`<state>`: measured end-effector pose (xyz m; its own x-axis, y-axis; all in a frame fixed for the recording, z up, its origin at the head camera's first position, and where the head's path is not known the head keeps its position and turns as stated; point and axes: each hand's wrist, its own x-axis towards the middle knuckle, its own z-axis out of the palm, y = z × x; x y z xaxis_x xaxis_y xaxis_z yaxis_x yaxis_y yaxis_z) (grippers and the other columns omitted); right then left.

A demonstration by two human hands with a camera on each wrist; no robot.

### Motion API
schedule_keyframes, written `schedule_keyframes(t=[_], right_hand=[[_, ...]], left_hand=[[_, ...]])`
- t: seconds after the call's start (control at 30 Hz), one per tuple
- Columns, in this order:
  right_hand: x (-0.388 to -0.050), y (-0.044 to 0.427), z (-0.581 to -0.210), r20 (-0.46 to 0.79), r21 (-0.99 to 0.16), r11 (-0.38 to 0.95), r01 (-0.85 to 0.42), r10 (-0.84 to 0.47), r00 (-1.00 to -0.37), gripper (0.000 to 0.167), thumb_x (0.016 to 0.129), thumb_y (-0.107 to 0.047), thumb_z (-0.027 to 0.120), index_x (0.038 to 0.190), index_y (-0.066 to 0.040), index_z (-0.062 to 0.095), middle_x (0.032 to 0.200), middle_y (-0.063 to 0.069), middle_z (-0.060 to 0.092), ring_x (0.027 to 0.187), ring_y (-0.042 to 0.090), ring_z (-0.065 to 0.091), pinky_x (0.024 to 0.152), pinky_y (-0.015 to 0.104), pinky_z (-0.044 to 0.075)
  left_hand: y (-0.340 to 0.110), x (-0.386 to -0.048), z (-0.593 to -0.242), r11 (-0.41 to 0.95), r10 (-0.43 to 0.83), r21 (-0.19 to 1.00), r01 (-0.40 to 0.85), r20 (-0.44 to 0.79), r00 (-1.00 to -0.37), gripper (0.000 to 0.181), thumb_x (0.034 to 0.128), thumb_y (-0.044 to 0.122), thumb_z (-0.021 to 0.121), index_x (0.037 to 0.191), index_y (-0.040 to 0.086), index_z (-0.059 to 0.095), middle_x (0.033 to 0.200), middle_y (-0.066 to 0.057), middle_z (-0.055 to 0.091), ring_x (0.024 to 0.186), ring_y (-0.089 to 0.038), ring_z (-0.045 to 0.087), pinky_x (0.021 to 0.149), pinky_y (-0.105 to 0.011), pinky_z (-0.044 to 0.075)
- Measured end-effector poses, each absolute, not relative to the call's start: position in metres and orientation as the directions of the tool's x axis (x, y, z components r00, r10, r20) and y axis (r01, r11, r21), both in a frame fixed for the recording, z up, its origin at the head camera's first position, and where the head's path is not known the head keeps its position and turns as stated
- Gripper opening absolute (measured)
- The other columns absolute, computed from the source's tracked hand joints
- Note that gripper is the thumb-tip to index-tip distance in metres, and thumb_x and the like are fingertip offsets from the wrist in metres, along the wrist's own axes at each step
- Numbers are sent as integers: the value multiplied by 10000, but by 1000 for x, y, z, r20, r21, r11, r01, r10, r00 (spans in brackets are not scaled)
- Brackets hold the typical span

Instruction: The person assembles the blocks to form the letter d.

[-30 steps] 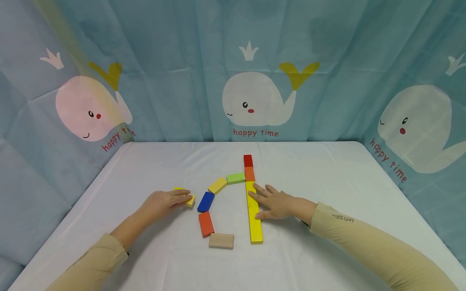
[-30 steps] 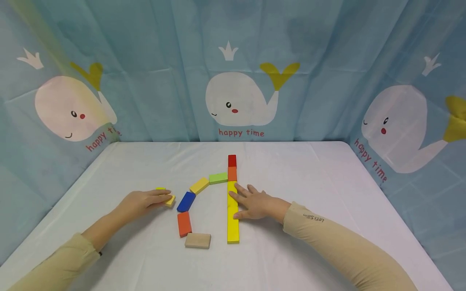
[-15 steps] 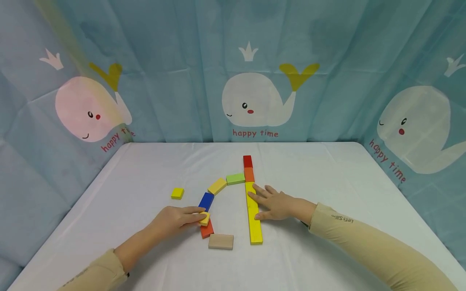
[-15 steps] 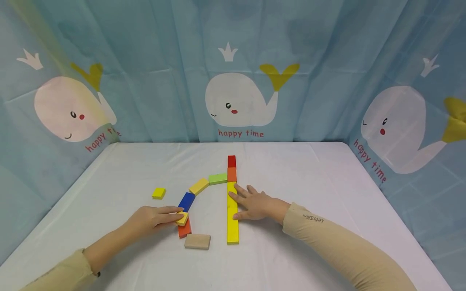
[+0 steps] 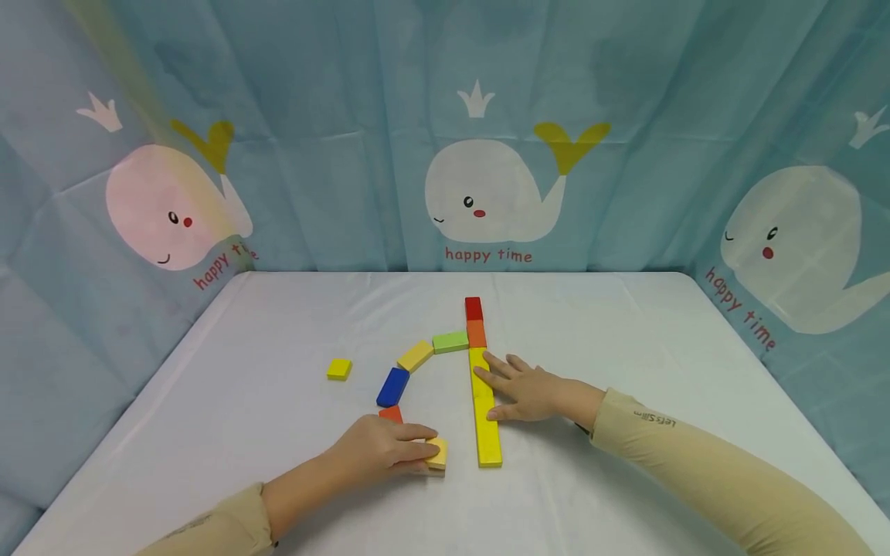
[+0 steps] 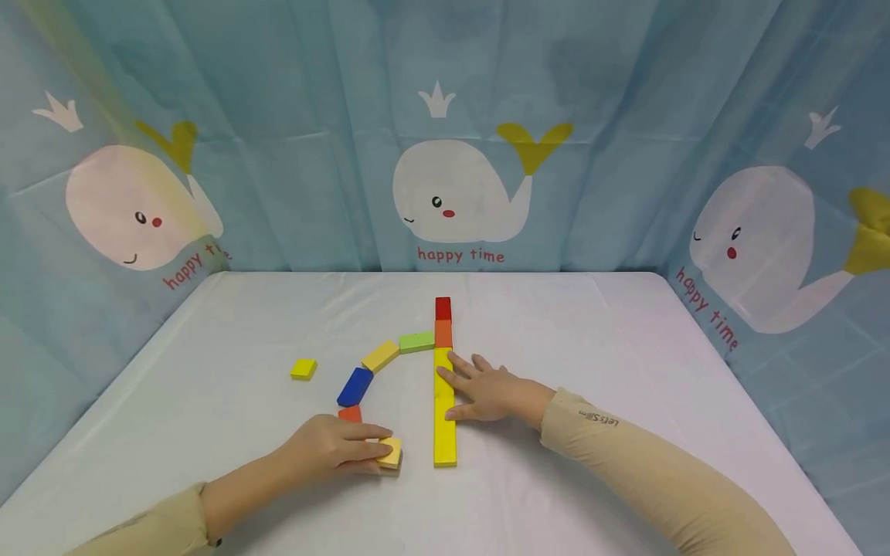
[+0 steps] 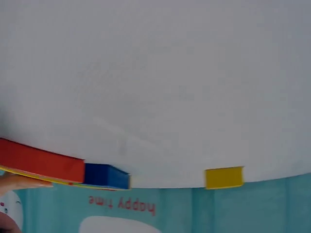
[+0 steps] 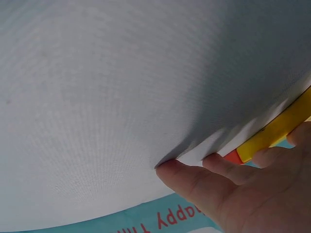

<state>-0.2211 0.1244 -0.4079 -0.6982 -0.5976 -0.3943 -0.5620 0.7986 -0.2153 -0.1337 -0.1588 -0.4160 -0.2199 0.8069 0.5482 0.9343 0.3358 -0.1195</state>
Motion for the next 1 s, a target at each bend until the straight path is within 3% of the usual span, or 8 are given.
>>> schedule_keyframes(t=[0.23, 0.53, 0.83, 1.0], right_hand=[[-221, 124, -408, -389, -213, 789, -576, -610, -691, 804, 905, -621, 520, 1563, -293, 195, 1635, -10, 28, 1449, 398, 134, 1036, 676, 257], [-221, 122, -406, -388, -210, 783, -586, -617, -685, 807, 910, -610, 521, 1565, -264, 203, 1634, 19, 45, 1440, 421, 145, 1021, 692, 261], [-223, 123, -407, -393, -215, 783, -584, -617, -682, 810, 915, -609, 516, 1569, -266, 183, 1635, 17, 27, 1445, 420, 127, 1026, 696, 245], [-223, 125, -408, -400, -214, 784, -582, -614, -680, 815, 912, -614, 514, 1569, -271, 176, 1636, 14, 19, 1447, 416, 121, 1028, 696, 241]], left_hand=[[-136, -128, -408, 365, 846, -63, 929, 439, -302, 244, 825, 300, 779, 1034, 175, 762, 1043, 49, 723, 749, -29, 683, 640, -76, 460], [-126, -128, -410, 398, 866, -17, 917, 338, -369, 293, 839, 278, 766, 1108, 163, 745, 1113, 61, 710, 735, -31, 679, 547, -33, 351], [-121, -125, -412, 475, 853, 19, 880, 235, -466, 325, 881, 312, 723, 1157, 142, 712, 1131, 32, 702, 819, -46, 688, 639, -77, 458], [-119, -125, -412, 470, 856, 47, 881, 221, -468, 292, 887, 278, 723, 1136, 126, 720, 1093, 41, 710, 856, -45, 685, 681, -80, 465]])
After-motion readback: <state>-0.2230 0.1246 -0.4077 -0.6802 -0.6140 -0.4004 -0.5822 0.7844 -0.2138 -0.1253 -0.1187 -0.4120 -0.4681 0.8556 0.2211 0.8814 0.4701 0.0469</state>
